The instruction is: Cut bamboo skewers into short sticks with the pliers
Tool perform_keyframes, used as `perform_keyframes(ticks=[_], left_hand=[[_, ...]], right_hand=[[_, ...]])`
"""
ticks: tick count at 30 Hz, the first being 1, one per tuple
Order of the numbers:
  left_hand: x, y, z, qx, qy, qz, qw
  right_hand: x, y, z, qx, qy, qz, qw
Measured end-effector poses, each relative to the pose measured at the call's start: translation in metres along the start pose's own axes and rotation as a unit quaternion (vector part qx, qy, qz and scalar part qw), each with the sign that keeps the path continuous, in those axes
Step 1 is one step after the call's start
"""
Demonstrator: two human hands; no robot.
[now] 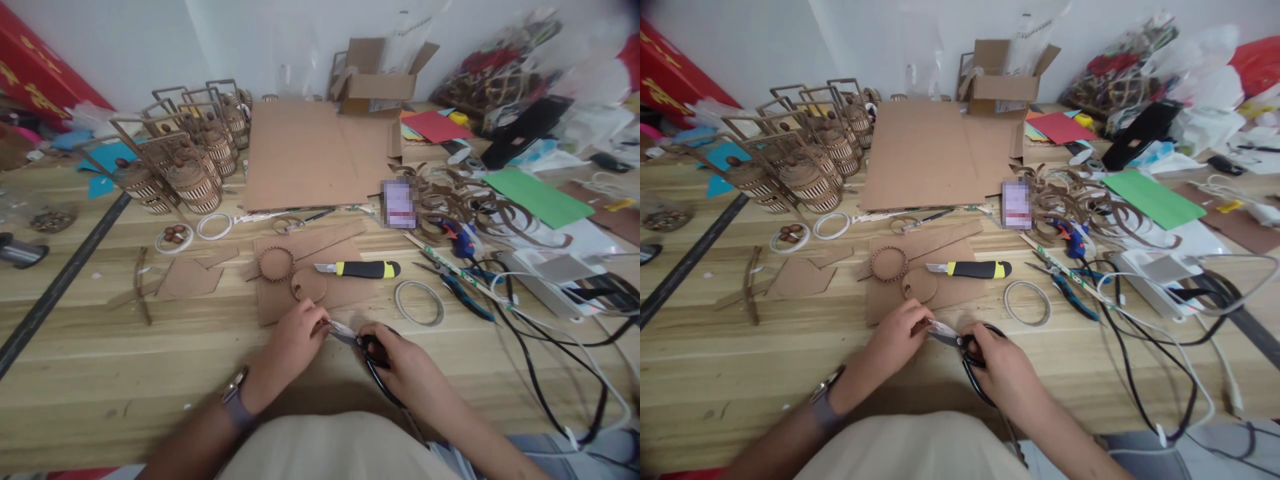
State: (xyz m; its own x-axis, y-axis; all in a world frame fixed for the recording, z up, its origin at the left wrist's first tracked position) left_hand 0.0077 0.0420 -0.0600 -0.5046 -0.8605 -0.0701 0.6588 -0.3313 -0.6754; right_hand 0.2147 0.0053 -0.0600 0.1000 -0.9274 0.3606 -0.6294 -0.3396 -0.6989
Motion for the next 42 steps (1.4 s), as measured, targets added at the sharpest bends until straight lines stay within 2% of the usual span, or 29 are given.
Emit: perform_keyframes(ticks=[3,6,8,12,18,25,36,42], left_hand=[[0.003,-0.005,-0.001,0.166,-0.052,0.032,0.984],[0.008,-0.004,0.002,0.346,-0.113,0.062,0.929],[0.01,-0.003,0.007,0.427,-0.127,0.098,0.89],[0.011,-0.003,0.017,0.498,-0.139,0.143,0.844],[0.012,-0.002,0.021,0.539,-0.15,0.183,0.809],[0.016,-0.002,0.023,0.56,-0.154,0.19,0.792],[0.019,-0.002,0.025,0.569,-0.141,0.182,0.789],[0.02,-0.001,0.025,0.571,-0.141,0.182,0.788]], right_hand=[[0.003,-0.005,-0.009,-0.086,0.015,-0.04,0.995],[0.004,-0.011,-0.018,-0.116,0.023,-0.058,0.991],[0.004,-0.015,-0.022,-0.1,0.021,-0.041,0.994],[0.007,-0.021,-0.026,-0.011,-0.02,0.007,1.0],[0.015,-0.023,-0.038,0.114,-0.083,0.055,0.988],[0.018,-0.021,-0.042,0.193,-0.094,0.059,0.975],[0.022,-0.016,-0.042,0.171,-0.089,0.043,0.98],[0.023,-0.015,-0.04,0.173,-0.105,0.055,0.978]])
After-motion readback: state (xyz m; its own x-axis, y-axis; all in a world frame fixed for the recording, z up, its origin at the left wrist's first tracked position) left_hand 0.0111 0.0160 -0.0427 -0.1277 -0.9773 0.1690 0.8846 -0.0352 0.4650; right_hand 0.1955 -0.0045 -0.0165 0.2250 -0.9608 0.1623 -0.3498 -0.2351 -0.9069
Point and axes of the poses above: each hand's wrist, its own x-axis away from the middle knuckle, its own y-axis out of the palm, z = x × y, the point moved 1 cm from there along -x, towards the middle knuckle, and after that the axes turned 14 degrees about y, right-handed, at the moved point
